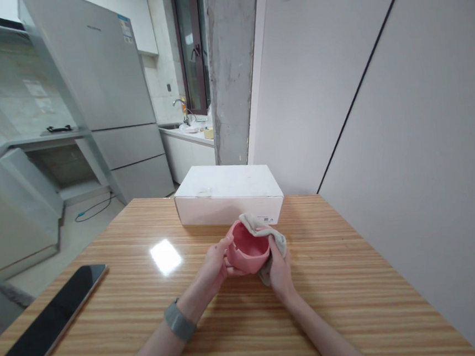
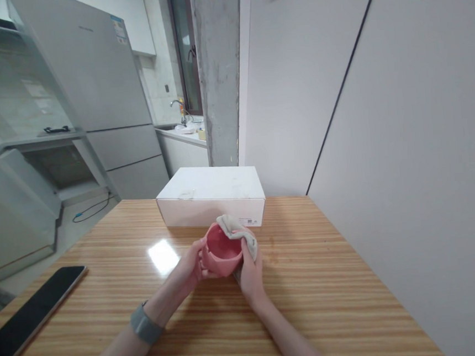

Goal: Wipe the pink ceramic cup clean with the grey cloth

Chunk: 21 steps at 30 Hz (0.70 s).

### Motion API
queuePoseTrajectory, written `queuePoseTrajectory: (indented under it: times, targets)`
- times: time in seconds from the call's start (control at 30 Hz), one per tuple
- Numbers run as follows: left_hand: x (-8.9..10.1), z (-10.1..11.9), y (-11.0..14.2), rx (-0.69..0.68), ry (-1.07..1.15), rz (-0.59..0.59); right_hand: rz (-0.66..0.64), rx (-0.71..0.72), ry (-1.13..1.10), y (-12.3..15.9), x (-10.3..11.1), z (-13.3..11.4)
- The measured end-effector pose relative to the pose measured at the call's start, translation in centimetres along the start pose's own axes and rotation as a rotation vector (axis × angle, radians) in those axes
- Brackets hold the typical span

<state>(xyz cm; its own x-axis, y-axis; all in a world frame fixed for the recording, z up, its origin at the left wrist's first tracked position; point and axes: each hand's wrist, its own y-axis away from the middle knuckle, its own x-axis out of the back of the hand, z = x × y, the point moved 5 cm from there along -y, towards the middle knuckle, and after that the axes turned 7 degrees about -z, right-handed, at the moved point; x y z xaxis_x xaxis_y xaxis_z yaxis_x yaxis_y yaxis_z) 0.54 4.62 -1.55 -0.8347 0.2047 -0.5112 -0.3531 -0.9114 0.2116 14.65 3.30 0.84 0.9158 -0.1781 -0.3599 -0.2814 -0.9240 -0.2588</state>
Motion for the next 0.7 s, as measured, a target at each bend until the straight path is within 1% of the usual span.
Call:
queuePoseTrajectory:
  times: [0.1,0.17,0.23,0.33,0.4,0.47,0.57,0.7]
  targets:
    - [-0.5,0.3,0.2,-0.091,0.074,-0.018,0.001,0.076,0.054,0.5,-0.2,0.2]
    - [-1.0,0.4,0.4,-0.091,0.115,-0.081,0.036,0.084,0.075,0.4,0.1,0.4]
    - [-1.4,0.2,0.6,0.008,0.136,-0.155,0.075,0.059,0.065,0.0,0.7,0.4]
    - [-1.5,-0.4,0.8,0.194,0.116,-0.206,0.048,-0.016,0.018,-0.8,1.3,0.2]
    - [-1.4,-0.5,0.8,0.238,0.082,-0.236,0.004,-0.076,0.001,-1.2,1.5,0.0]
    - [-1.3,-0.5,0.7,0.226,0.063,-0.251,-0.034,-0.111,-0.004,-1.3,1.2,-0.3]
    - [-0.5,-0.6,0.3,0.181,0.063,-0.207,-0.075,-0.12,-0.024,-1.2,0.5,-0.7]
    - [0.4,-0.5,-0.2,0.129,0.085,-0.057,-0.037,-0.088,-0.073,-0.6,-0.1,-0.4]
